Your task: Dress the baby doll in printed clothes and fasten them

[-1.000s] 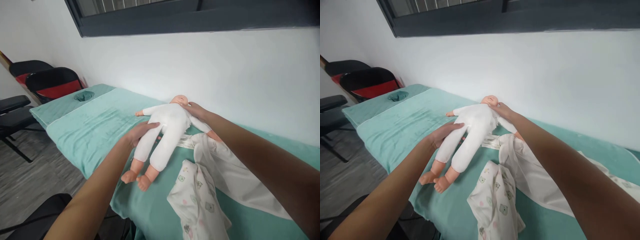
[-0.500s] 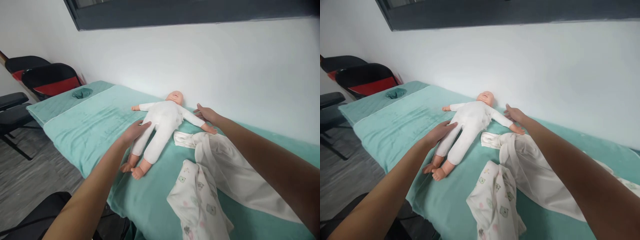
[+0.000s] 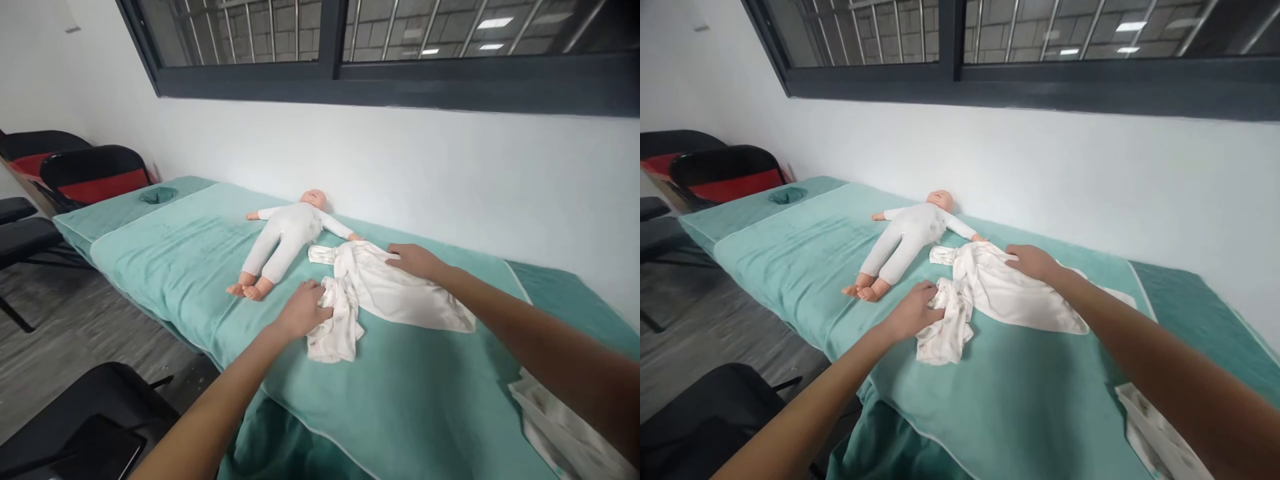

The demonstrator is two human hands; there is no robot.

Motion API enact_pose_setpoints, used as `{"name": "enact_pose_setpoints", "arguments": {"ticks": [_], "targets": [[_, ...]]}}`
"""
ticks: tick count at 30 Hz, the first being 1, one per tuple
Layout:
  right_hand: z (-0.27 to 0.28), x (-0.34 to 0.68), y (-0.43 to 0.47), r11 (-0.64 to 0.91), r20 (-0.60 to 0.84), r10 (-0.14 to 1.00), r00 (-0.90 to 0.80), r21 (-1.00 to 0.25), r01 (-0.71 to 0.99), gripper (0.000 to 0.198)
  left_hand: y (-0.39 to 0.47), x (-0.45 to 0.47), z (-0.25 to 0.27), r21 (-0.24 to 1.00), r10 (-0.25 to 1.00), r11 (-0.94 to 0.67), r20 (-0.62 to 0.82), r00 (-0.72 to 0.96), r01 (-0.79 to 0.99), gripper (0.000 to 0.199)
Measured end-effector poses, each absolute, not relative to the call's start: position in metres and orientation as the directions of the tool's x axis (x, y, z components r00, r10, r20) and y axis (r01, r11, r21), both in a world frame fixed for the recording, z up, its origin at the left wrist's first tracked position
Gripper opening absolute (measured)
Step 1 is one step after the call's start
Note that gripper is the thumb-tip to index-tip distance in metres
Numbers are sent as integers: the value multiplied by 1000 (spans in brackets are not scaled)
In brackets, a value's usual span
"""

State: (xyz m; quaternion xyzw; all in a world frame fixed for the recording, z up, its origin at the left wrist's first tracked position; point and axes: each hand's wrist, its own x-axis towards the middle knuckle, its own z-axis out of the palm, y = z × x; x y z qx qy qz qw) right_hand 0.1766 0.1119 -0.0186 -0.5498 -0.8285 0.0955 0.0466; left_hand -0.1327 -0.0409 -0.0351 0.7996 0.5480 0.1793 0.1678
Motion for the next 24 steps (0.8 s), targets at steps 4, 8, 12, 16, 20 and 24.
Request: {"name": "enact_pose_setpoints", "arguments": {"ticks": [4,8,12,16,20,24], "targets": [[16,160,42,631,171,776,-608,-167,758,29,-53,-101,-11,241,781,-593,402,477,768,16],[50,158,-31,692,194,721,-665,-176,700,27,-57,-61,10,-61,600,-705,479,640,707,15],[66,183,-76,599,140,798,-586,-290,747,22,-59,-31,15,-170,619,-661,426,660,730,24],[65,219,-94,298,-26,937,-348,-460,837,46,-69,-15,25,-111,622,-561,597,506,820,22],[45,231,-99,208,-20,957,-289,-647,734,59,-82,1,43,46,490,-649,789,371,759,25],[9,208,-104,184,59,966,-253,-843,506,51,-96,18,56,258,422,-746,896,136,614,29]]}}
